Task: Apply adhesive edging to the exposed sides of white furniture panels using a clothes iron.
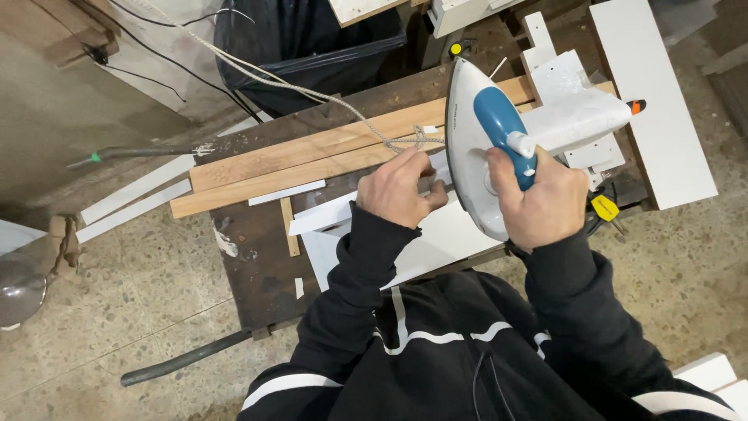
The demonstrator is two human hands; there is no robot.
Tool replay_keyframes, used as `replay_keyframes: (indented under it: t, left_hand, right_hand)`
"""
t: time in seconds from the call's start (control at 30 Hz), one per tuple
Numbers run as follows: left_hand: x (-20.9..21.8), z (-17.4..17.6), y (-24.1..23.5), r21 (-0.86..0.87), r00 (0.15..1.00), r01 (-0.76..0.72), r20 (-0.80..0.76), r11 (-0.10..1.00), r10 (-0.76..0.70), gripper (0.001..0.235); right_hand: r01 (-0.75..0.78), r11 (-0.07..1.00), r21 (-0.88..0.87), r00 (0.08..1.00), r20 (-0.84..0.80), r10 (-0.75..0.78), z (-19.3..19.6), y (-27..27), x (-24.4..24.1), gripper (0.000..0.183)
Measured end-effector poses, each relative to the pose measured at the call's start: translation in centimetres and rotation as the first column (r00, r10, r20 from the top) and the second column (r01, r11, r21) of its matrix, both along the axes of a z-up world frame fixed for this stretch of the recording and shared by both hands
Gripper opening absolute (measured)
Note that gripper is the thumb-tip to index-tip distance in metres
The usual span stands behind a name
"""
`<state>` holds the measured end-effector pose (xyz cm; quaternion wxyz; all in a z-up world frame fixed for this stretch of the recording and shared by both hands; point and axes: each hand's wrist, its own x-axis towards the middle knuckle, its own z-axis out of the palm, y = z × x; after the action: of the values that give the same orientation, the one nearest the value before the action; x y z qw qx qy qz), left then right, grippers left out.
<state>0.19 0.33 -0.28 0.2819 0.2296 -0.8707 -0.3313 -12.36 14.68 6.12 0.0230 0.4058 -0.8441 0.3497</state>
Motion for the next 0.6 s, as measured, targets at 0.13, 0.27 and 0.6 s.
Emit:
replay_keyframes:
  t: [0.13, 0.27, 0.6]
  left_hand:
    - [-0.3, -0.3, -0.1, -0.006, 1.000, -0.017, 0.001, 1.000, 0.017, 0.022]
    - [-0.5, -1.0, 0.2, -0.071, 0.996, -0.075, -0.050, 0.995, 0.071, 0.018]
    - [0.4, -0.4, -0.1, -0.030, 0.999, -0.040, 0.006, 0.999, 0.040, 0.017]
  right_hand:
    - [0.034, 0.999, 0.042, 0.999, -0.014, -0.034, -0.7, 1.1, -1.8, 0.032]
    - [0.111, 0.989, 0.094, 0.989, -0.106, -0.100, -2.1, 3.0, -5.2, 0.049]
    - [0.075, 0.996, 0.044, 0.997, -0.009, -0.074, -2.1, 3.5, -5.3, 0.045]
